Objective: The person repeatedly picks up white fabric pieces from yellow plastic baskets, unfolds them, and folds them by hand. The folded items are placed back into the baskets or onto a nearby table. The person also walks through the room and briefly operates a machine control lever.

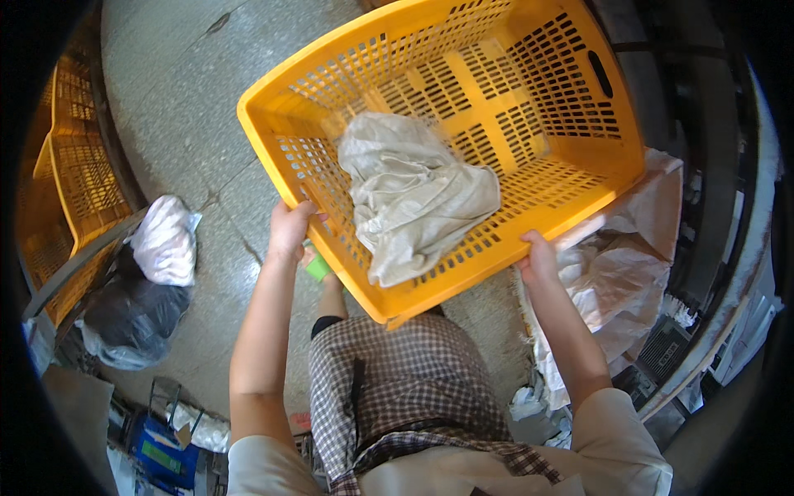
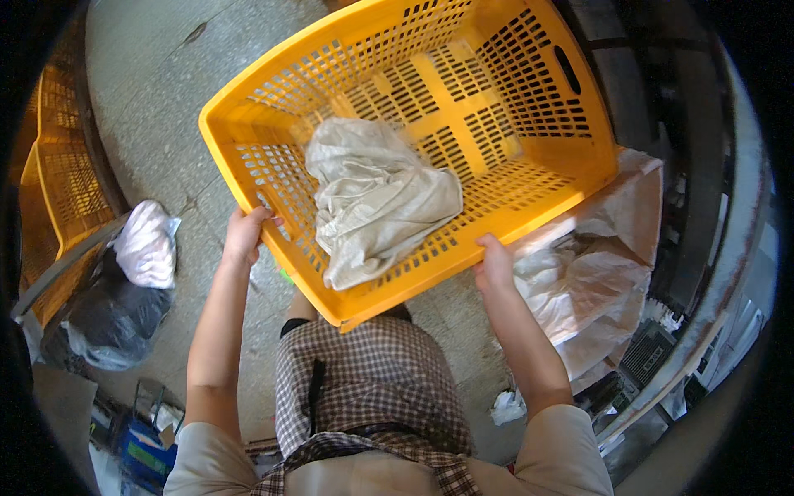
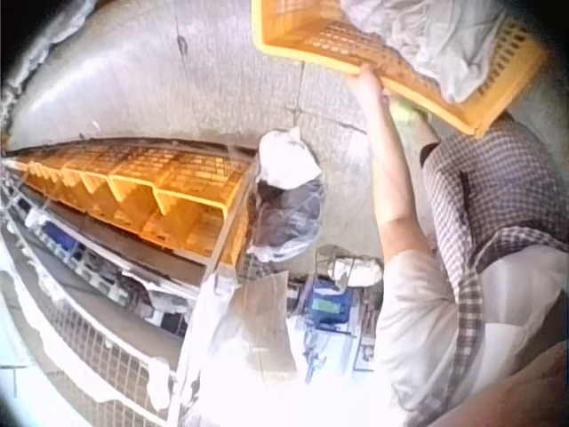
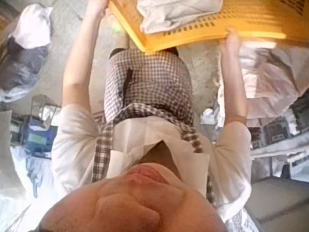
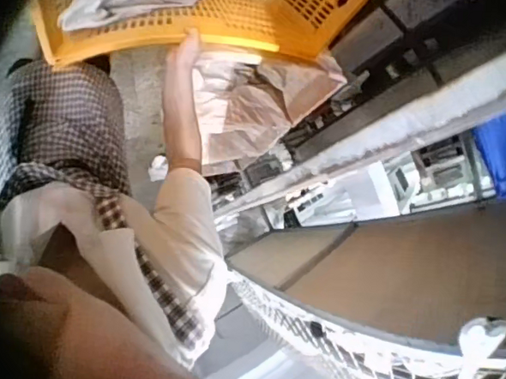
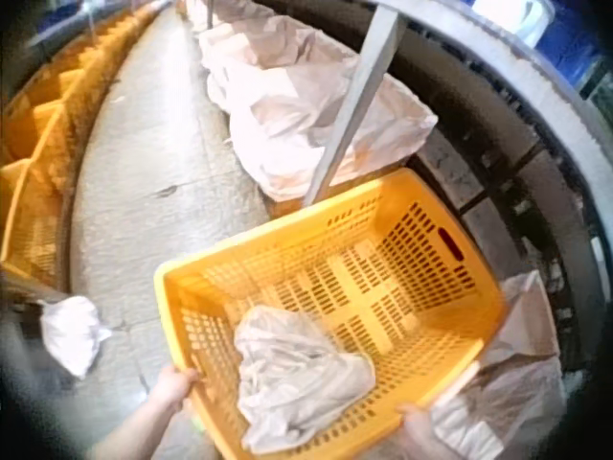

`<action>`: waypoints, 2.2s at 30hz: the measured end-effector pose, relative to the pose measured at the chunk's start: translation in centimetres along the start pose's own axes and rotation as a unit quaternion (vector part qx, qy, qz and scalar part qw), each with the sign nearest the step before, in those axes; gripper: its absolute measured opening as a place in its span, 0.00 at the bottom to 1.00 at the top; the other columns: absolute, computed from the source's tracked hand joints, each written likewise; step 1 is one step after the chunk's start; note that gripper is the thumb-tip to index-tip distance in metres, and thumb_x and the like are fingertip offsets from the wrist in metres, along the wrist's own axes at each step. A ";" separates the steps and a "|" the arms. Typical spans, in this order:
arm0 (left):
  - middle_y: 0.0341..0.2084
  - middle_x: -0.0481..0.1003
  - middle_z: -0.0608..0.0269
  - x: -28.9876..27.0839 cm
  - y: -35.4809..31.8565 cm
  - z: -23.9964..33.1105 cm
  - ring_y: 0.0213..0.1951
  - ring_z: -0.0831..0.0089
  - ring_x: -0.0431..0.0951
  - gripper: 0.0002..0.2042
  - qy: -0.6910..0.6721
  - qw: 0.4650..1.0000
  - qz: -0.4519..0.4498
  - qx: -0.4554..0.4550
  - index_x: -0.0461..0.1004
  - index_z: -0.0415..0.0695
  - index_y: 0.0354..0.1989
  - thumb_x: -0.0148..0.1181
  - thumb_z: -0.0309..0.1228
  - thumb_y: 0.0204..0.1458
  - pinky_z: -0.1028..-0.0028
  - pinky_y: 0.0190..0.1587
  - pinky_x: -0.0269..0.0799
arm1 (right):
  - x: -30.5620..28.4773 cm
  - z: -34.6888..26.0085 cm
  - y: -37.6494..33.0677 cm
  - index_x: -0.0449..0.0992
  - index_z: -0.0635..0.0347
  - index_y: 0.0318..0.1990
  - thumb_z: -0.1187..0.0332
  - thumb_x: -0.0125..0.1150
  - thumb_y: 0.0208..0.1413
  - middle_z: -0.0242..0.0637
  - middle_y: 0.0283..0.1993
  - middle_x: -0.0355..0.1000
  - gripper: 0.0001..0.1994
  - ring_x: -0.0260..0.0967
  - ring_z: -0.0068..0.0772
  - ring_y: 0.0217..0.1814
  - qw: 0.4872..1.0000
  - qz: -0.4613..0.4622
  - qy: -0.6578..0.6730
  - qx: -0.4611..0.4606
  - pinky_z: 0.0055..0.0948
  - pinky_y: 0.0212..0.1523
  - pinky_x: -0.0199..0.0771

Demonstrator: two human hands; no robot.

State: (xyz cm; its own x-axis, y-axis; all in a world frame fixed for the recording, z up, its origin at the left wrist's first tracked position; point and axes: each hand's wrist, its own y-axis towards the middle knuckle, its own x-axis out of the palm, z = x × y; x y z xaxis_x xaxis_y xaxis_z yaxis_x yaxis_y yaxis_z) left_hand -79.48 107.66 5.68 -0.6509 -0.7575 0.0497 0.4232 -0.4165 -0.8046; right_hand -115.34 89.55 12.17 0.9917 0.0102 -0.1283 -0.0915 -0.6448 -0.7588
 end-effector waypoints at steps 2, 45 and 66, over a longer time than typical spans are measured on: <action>0.30 0.72 0.57 -4.5 0.6 -2.0 0.28 0.69 0.75 0.11 0.019 0.999 0.027 0.030 0.65 0.36 0.40 0.50 0.21 0.46 0.72 0.31 0.74 | 2.9 5.4 -1.1 0.64 0.61 0.49 0.77 0.51 0.48 0.39 0.43 0.69 0.17 0.70 0.33 0.43 0.997 0.029 0.041 0.055 0.30 0.36 0.75; 0.37 0.71 0.54 -4.3 -12.2 -10.2 0.43 0.58 0.71 0.21 0.223 0.902 -0.224 0.295 0.71 0.42 0.44 0.48 0.14 0.39 0.68 0.47 0.67 | 20.7 3.2 3.3 0.57 0.63 0.60 0.50 0.52 0.54 0.51 0.57 0.61 0.32 0.61 0.40 0.58 0.899 -0.314 -0.014 0.304 0.43 0.55 0.64; 0.64 0.43 0.52 -12.6 -0.5 -6.4 0.64 0.56 0.48 0.41 -0.389 0.920 0.037 0.042 0.32 0.58 0.66 0.44 0.61 0.50 0.45 0.55 0.51 | 18.5 -0.6 -8.5 0.67 0.56 0.26 0.81 0.55 0.27 0.36 0.40 0.67 0.13 0.59 0.45 0.52 0.489 -0.449 -0.569 -0.486 0.35 0.56 0.56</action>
State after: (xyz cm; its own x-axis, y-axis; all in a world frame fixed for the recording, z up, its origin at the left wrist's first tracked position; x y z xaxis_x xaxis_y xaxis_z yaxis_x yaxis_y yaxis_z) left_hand -75.53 120.68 1.66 0.0152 -0.9016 0.4322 0.5169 -0.3629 -0.7753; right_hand -96.17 94.76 16.58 -0.1503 0.6850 -0.7129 0.9687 -0.0421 -0.2447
